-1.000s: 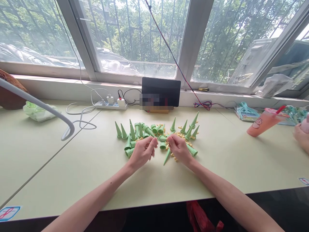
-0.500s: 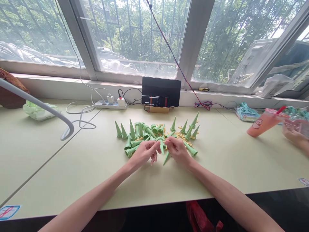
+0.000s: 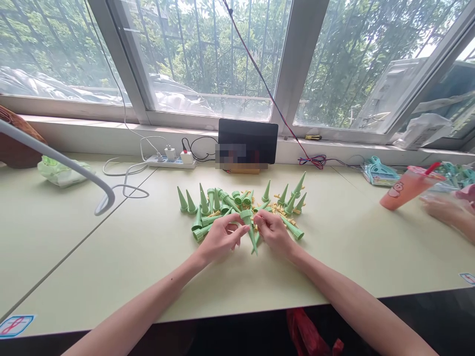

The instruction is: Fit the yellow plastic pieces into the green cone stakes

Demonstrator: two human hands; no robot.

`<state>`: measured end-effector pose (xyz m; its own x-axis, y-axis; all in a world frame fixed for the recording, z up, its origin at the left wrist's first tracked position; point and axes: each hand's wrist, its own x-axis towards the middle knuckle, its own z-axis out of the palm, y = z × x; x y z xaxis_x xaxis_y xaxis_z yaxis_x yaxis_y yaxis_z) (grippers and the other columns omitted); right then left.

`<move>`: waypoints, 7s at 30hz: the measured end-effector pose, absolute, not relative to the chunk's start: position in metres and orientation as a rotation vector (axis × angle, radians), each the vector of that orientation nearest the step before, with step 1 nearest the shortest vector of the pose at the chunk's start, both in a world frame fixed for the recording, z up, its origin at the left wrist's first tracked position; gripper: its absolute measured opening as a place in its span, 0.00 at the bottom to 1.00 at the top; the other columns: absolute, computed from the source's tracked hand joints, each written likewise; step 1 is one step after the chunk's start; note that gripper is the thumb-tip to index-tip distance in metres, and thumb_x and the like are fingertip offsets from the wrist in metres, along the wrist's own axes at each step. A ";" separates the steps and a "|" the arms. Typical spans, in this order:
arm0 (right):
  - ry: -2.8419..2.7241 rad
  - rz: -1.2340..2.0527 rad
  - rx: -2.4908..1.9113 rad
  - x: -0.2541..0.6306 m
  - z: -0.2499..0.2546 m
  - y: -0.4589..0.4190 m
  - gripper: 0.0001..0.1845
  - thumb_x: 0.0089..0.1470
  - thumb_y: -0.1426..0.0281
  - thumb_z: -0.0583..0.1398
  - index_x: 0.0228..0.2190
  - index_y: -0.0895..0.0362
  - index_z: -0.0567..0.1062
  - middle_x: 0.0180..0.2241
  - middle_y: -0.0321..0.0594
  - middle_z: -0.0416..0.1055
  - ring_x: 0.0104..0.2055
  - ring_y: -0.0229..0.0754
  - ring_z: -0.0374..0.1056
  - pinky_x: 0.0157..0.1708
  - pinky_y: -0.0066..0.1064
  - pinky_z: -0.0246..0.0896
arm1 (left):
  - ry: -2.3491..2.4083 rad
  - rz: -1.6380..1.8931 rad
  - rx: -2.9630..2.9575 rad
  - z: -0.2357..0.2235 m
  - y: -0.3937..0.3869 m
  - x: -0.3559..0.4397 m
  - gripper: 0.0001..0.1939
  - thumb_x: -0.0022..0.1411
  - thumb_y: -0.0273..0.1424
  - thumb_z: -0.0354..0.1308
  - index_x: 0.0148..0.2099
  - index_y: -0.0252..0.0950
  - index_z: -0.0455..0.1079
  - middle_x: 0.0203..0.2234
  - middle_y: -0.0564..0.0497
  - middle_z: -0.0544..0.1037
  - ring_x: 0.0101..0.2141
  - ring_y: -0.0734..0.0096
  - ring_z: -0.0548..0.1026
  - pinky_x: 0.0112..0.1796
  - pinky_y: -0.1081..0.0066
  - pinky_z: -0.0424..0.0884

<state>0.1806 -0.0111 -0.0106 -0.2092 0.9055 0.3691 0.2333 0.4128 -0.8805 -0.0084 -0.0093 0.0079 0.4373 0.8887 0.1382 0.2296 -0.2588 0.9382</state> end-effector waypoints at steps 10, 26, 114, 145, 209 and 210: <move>-1.682 0.930 -0.981 0.179 -0.014 -0.009 0.24 0.64 0.52 0.52 0.23 0.55 0.60 0.17 0.29 0.51 0.19 0.33 0.48 0.19 0.27 0.44 | 0.984 1.114 1.945 -0.001 -0.006 -0.009 0.12 0.62 0.39 0.61 0.37 0.36 0.66 0.29 0.55 0.65 0.21 0.80 0.68 0.20 0.76 0.69; -1.605 1.062 -0.945 0.176 -0.013 -0.008 0.25 0.63 0.49 0.52 0.24 0.55 0.63 0.16 0.28 0.53 0.17 0.32 0.49 0.17 0.27 0.46 | 1.079 1.256 2.163 0.000 -0.005 -0.008 0.11 0.64 0.37 0.58 0.47 0.39 0.72 0.39 0.48 0.73 0.22 0.80 0.66 0.24 0.76 0.70; -1.776 0.750 -1.008 0.180 -0.008 -0.011 0.22 0.66 0.59 0.51 0.22 0.55 0.57 0.19 0.30 0.52 0.21 0.33 0.47 0.21 0.29 0.42 | 0.836 1.106 2.287 -0.002 -0.005 -0.009 0.02 0.67 0.28 0.55 0.41 0.37 0.69 0.33 0.52 0.69 0.27 0.79 0.67 0.27 0.78 0.70; -1.770 0.697 -0.977 0.179 -0.010 -0.012 0.22 0.66 0.54 0.49 0.25 0.55 0.63 0.20 0.30 0.57 0.21 0.33 0.52 0.23 0.27 0.50 | 0.915 0.778 1.620 0.016 -0.008 -0.007 0.30 0.67 0.52 0.47 0.27 0.32 0.69 0.14 0.53 0.70 0.14 0.77 0.68 0.20 0.76 0.64; -1.717 0.870 -0.976 0.179 -0.011 -0.012 0.24 0.66 0.55 0.50 0.23 0.55 0.60 0.18 0.30 0.54 0.20 0.34 0.49 0.20 0.28 0.46 | 0.832 1.252 2.381 -0.001 -0.004 -0.010 0.08 0.67 0.30 0.57 0.48 0.38 0.72 0.36 0.51 0.73 0.23 0.82 0.65 0.25 0.78 0.67; -1.722 0.868 -0.975 0.179 -0.011 -0.012 0.24 0.66 0.55 0.50 0.23 0.55 0.60 0.18 0.30 0.54 0.20 0.34 0.50 0.20 0.28 0.46 | 0.828 1.255 2.389 -0.001 -0.004 -0.010 0.09 0.67 0.29 0.57 0.49 0.38 0.72 0.36 0.51 0.73 0.23 0.82 0.65 0.25 0.78 0.67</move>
<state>0.1788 -0.0123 -0.0107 -0.2392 0.8935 0.3802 0.2256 0.4320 -0.8732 -0.0100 -0.0038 -0.0007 0.4466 0.6236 0.6416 0.3448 -0.7817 0.5196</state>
